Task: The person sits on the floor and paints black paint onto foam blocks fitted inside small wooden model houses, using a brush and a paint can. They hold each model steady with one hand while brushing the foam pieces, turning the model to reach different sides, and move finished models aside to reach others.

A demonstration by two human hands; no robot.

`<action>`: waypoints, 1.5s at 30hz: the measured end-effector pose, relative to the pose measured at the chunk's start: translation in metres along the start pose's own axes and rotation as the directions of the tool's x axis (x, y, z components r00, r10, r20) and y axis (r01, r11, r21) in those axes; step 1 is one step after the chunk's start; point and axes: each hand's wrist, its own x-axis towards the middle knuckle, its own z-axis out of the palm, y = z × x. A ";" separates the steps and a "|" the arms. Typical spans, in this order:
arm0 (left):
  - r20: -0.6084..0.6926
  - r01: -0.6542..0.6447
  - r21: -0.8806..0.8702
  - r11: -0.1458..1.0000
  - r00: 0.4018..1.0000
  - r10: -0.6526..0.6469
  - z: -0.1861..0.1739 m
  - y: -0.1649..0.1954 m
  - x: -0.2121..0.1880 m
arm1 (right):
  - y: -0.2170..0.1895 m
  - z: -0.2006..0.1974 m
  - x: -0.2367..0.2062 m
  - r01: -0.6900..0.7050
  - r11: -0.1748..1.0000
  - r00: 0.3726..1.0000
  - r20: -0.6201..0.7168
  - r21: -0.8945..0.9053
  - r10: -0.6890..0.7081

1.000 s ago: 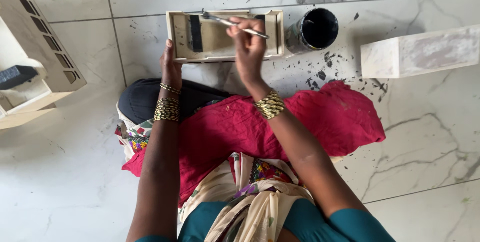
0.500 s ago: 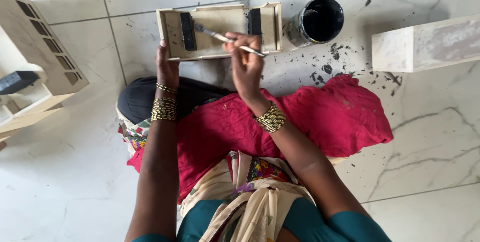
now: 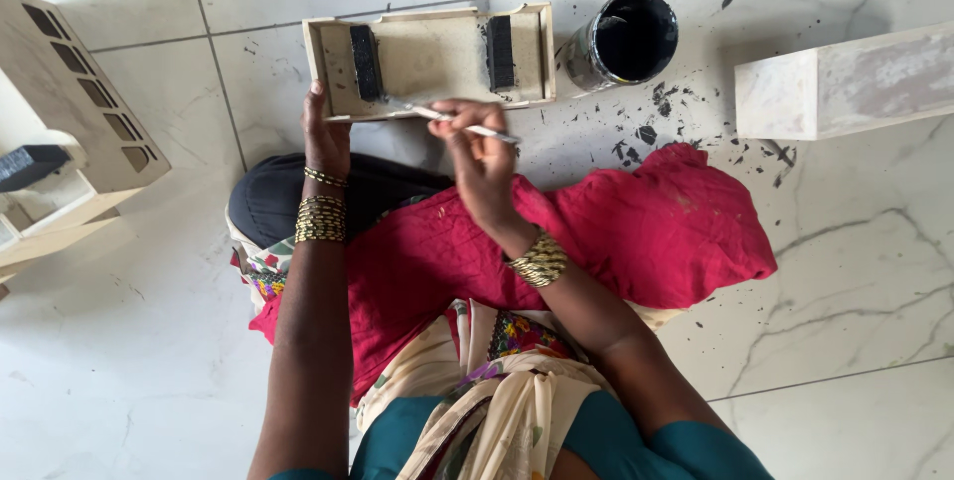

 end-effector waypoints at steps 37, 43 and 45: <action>-0.037 -0.030 -0.004 1.000 0.999 0.030 0.005 0.008 -0.012 | -0.079 -0.067 0.000 0.245 0.782 0.967 0.079 -0.573 -0.244; -0.043 -0.031 -0.034 0.999 0.999 0.029 0.002 0.008 -0.014 | -0.070 -0.051 0.025 0.283 0.715 0.958 0.159 -0.639 -0.237; -0.044 -0.032 -0.038 0.999 0.999 0.031 0.002 0.008 -0.013 | -0.068 -0.056 0.045 0.193 0.578 0.979 0.117 -0.793 -0.167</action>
